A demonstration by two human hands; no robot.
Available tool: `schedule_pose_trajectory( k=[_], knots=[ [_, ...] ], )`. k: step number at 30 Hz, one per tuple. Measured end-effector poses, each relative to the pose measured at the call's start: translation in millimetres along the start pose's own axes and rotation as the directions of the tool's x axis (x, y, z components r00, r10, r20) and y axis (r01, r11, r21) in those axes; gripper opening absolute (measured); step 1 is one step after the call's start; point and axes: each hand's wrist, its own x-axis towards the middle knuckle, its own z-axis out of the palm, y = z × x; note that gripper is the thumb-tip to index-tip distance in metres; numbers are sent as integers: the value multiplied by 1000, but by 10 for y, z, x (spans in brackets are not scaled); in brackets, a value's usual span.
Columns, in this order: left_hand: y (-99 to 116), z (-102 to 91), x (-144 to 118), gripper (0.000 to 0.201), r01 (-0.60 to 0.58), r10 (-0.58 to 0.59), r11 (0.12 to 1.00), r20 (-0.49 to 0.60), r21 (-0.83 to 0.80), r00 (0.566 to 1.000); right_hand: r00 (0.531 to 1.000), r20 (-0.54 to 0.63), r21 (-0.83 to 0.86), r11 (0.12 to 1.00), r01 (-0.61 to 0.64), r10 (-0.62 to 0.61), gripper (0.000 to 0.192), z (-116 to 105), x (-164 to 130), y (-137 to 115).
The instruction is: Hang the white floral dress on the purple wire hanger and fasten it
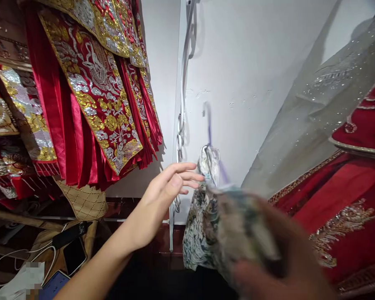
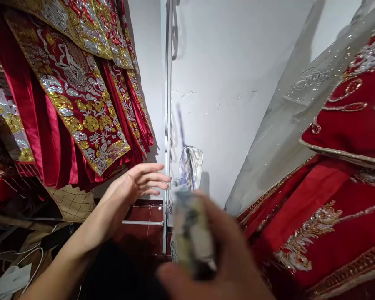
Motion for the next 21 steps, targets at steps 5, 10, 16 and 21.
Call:
schedule_pose_trajectory(
  k=[5,10,16,21],
  knots=[
    [-6,-166,60,34,158,-175,982,168,106,970,968,236,-97,989,109,-84,63,635,735,-130],
    [-188,-813,506,20,-46,67,827,-17,561,998,985,147,-65,992,106,-96,45,704,866,199],
    [-438,-1518,1181,36,-18,178,580,-105,815,978,961,-72,109,960,-259,268,31,610,265,1068],
    [-530,-1635,1422,40,-51,57,709,15,704,998,885,-53,195,874,-445,462,35,654,-75,1681]
  ],
)
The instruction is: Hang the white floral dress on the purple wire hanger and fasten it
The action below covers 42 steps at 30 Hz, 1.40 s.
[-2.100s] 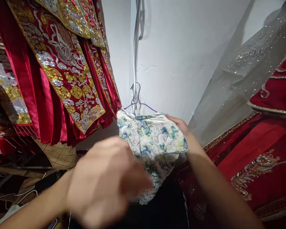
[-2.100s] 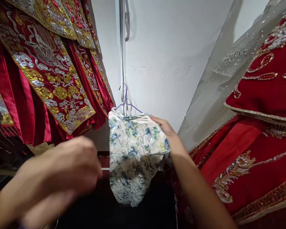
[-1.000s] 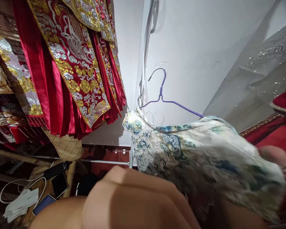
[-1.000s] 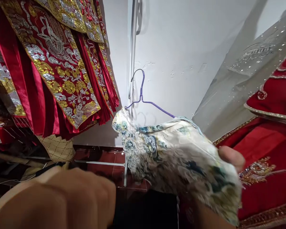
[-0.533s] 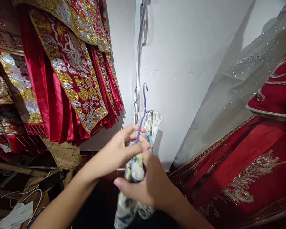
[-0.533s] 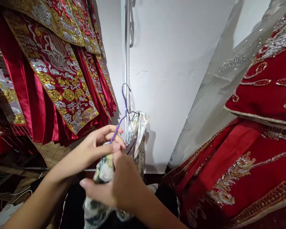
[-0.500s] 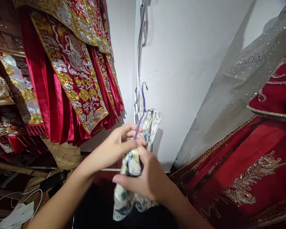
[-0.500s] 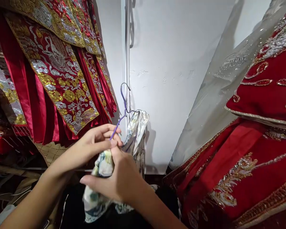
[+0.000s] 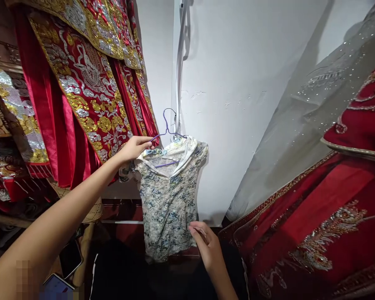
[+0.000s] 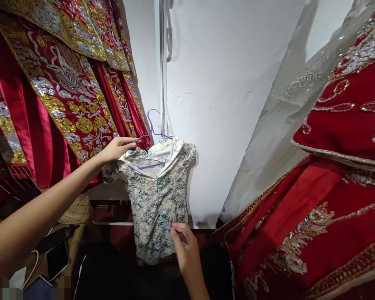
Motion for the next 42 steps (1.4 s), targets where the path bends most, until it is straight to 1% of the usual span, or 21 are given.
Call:
schedule_pose_trajectory(
  k=[2,5,10,12,14,16,18,19,21,22,23,24,25,27,29,31,32,34,36,39,42],
  knots=[
    [3,-5,17,41,50,-50,994,3,-97,999,999,41,0,1000,-9,9,36,35,39,35],
    [1,-60,21,41,132,-129,969,28,-211,991,993,115,25,1000,-17,14,35,154,77,-66],
    [40,-270,69,47,194,-193,912,39,-361,980,970,241,65,997,-37,20,33,364,2,-215],
    [120,-328,122,47,234,-220,894,79,-383,972,958,284,51,997,-50,34,31,410,-44,-236],
    [218,-330,185,41,254,-218,898,140,-359,966,945,324,31,998,-62,49,30,435,-77,-256],
    [290,-261,235,31,234,-175,927,216,-294,961,932,360,18,998,-64,53,29,443,-95,-283],
    [309,-125,243,24,191,-108,955,334,-225,936,928,371,17,998,-53,43,28,436,-95,-309],
    [296,-41,226,22,167,-75,967,412,-192,908,932,362,19,999,-45,35,28,425,-86,-318],
    [243,131,157,18,121,-22,982,552,-144,834,945,325,23,999,-28,19,29,386,-47,-322],
    [210,203,112,17,100,-2,986,594,-133,804,951,308,24,999,-21,13,31,358,-16,-316],
    [177,255,64,17,82,17,987,604,-136,797,955,295,23,1000,-18,10,32,326,21,-307],
    [147,283,19,18,70,33,986,580,-154,814,958,287,17,1000,-19,13,34,291,60,-293],
    [121,284,-20,20,61,45,981,529,-182,847,959,282,9,1000,-21,17,36,256,98,-275],
    [75,215,-70,26,60,35,970,375,-237,926,962,272,-12,1000,-15,18,39,198,160,-228],
    [31,83,-79,33,83,-30,956,188,-282,982,966,260,-19,1000,-9,13,42,176,187,-170],
    [-12,-55,-53,41,122,-117,938,34,-326,993,966,257,-13,1000,-12,15,44,197,175,-113],
    [-28,-112,-30,44,143,-155,925,-8,-353,988,965,263,-8,1000,-17,19,44,220,156,-91],
    [-39,-188,27,49,180,-206,893,-18,-413,978,957,290,-1,1000,-28,27,43,273,105,-69],
    [-12,-210,91,49,217,-235,855,22,-471,972,942,333,-3,999,-32,31,38,315,54,-76],
    [86,-172,188,43,278,-280,794,80,-541,956,920,389,-30,999,-36,45,31,325,6,-116],
    [189,-94,267,35,349,-324,719,155,-601,933,914,399,-65,996,-54,76,29,280,-6,-147]
  ],
)
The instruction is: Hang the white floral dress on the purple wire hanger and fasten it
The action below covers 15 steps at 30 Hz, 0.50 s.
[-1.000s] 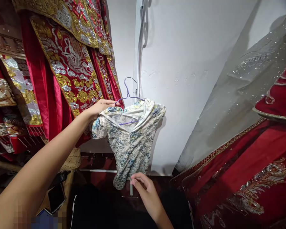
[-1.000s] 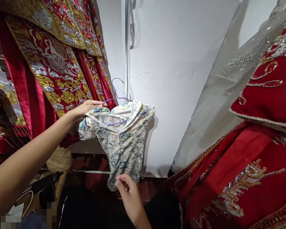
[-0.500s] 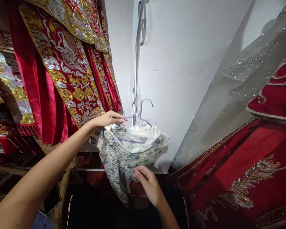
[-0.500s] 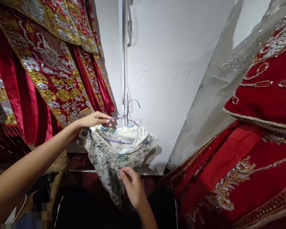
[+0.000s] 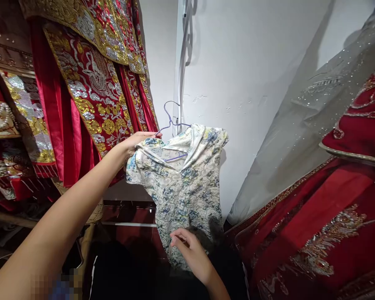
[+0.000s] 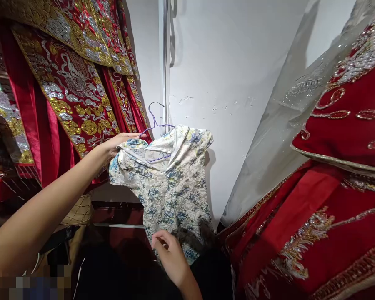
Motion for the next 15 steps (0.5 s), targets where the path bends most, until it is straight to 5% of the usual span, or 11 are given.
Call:
schedule_pose_trajectory(
  k=[10,15],
  knots=[
    [-345,30,-86,39,-53,50,983,-21,-176,999,999,-39,9,1000,24,-24,30,-166,-36,143],
    [-257,131,-16,41,26,-19,986,50,-162,999,998,-50,7,1000,23,-23,30,-128,-15,131]
  ],
)
